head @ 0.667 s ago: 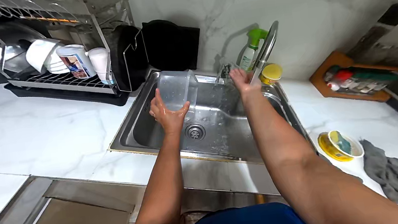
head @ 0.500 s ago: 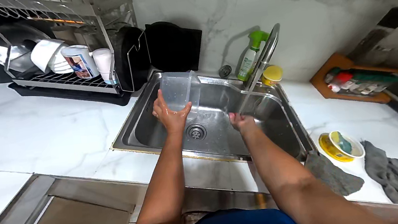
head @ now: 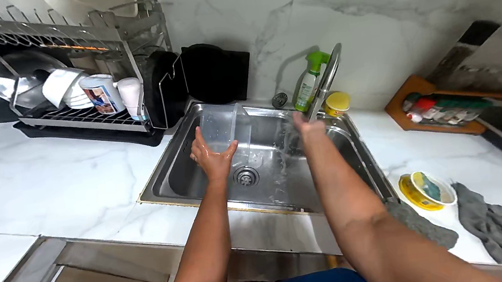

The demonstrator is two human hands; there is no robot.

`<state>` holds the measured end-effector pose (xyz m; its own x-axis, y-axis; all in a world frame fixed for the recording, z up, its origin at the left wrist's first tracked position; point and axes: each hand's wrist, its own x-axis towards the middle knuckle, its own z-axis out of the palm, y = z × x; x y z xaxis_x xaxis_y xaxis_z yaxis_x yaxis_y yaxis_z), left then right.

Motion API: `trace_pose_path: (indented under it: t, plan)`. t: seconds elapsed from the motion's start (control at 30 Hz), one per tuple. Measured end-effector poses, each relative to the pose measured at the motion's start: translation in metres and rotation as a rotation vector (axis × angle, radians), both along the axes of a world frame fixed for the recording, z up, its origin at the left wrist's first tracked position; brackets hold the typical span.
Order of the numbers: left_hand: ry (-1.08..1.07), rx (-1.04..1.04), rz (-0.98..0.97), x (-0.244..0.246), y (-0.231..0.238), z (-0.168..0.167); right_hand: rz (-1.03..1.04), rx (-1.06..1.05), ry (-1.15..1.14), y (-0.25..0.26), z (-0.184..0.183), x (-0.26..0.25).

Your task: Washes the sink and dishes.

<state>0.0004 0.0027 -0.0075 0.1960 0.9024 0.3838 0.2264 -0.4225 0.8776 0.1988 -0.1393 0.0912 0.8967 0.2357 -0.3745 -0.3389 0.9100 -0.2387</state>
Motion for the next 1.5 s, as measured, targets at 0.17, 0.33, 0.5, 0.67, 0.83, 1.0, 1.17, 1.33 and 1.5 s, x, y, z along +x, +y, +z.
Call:
trace_pose_path:
  t: [0.17, 0.33, 0.5, 0.67, 0.83, 1.0, 1.17, 1.33, 1.5]
  plan:
    - [0.006, -0.008, 0.016, 0.0, 0.002, 0.0, 0.13, -0.294, 0.066, -0.019, -0.056, -0.006]
    - [0.01, -0.016, 0.01, -0.001, 0.0, 0.0, 0.135, -0.25, 0.309, -0.026, -0.135, -0.016]
    - [0.013, -0.009, -0.015, 0.0, 0.003, 0.002, 0.133, -0.239, 0.277, -0.024, -0.135, -0.018]
    - [0.013, -0.002, 0.02, 0.003, 0.008, -0.004, 0.214, -0.488, 0.167, -0.013, -0.107, -0.024]
    - [-0.005, -0.03, 0.026, 0.003, 0.013, -0.006, 0.318, -0.342, -0.334, -0.004, -0.02, 0.043]
    - [-0.013, 0.019, 0.037, 0.005, 0.013, -0.008, 0.427, -0.982, -0.588, 0.012, -0.06, 0.108]
    - [-0.008, 0.063, 0.004, 0.011, 0.011, -0.011, 0.522, -1.801, -1.412, 0.042, -0.064, 0.142]
    - [0.005, 0.02, -0.032, 0.01, 0.011, -0.012, 0.401, -2.031, -1.697, 0.079, -0.087, 0.183]
    - [-0.002, -0.011, -0.039, 0.01, 0.012, -0.009, 0.645, -1.922, -1.724, 0.052, -0.091, 0.131]
